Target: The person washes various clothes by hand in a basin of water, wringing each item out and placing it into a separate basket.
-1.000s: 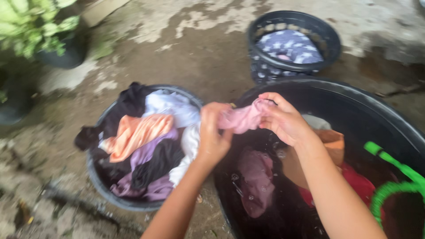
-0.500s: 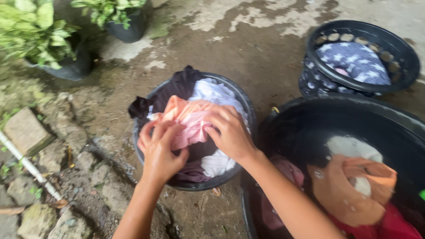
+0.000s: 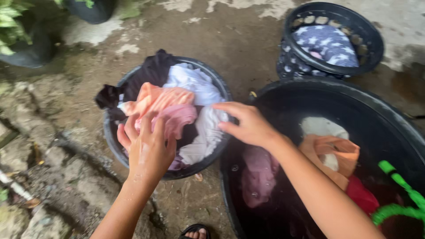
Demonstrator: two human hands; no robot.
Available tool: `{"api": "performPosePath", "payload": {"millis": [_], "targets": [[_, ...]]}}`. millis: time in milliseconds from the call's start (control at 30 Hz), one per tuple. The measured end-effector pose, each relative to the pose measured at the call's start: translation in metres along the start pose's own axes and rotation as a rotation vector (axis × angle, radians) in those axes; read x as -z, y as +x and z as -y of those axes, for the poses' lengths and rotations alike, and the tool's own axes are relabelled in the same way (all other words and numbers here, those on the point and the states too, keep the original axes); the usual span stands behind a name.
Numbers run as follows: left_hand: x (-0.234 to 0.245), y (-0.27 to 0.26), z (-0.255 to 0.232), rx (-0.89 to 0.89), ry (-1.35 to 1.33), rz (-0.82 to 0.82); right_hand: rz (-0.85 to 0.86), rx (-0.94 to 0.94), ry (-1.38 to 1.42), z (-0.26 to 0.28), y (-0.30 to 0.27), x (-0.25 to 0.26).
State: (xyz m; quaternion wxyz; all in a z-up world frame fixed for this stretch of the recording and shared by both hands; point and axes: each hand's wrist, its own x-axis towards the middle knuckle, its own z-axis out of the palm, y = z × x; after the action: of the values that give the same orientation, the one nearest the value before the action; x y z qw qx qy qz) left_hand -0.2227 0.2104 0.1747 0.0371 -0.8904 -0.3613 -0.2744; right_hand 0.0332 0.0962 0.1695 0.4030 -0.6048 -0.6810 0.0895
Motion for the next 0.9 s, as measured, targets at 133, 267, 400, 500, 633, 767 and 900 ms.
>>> {"api": "performPosePath", "payload": {"millis": [133, 267, 400, 500, 633, 767, 900], "targets": [[0.005, 0.02, -0.038, -0.248, -0.209, -0.102, -0.065, -0.345, 0.132, -0.023, -0.04, 0.039], [-0.012, 0.042, -0.076, -0.551, -0.388, 0.039, -0.117, -0.619, 0.111, -0.04, -0.083, 0.062], [-0.054, 0.052, -0.121, -0.758, -0.427, 0.347, -0.06, -0.826, 0.071, -0.054, -0.121, 0.079], [-0.104, 0.043, -0.159, -0.939, -0.196, 0.643, 0.05, -0.838, 0.099, -0.073, -0.153, 0.079], [-0.187, 0.009, -0.212, -0.934, -0.068, 0.904, 0.148, -0.924, 0.082, -0.112, -0.206, 0.052], [-0.237, -0.025, -0.243, -0.824, -0.255, 0.908, 0.184, -1.009, 0.014, -0.143, -0.255, 0.011], [-0.246, -0.041, -0.257, -0.814, -0.254, 0.926, 0.048, -1.036, -0.097, -0.146, -0.281, -0.013]]}}
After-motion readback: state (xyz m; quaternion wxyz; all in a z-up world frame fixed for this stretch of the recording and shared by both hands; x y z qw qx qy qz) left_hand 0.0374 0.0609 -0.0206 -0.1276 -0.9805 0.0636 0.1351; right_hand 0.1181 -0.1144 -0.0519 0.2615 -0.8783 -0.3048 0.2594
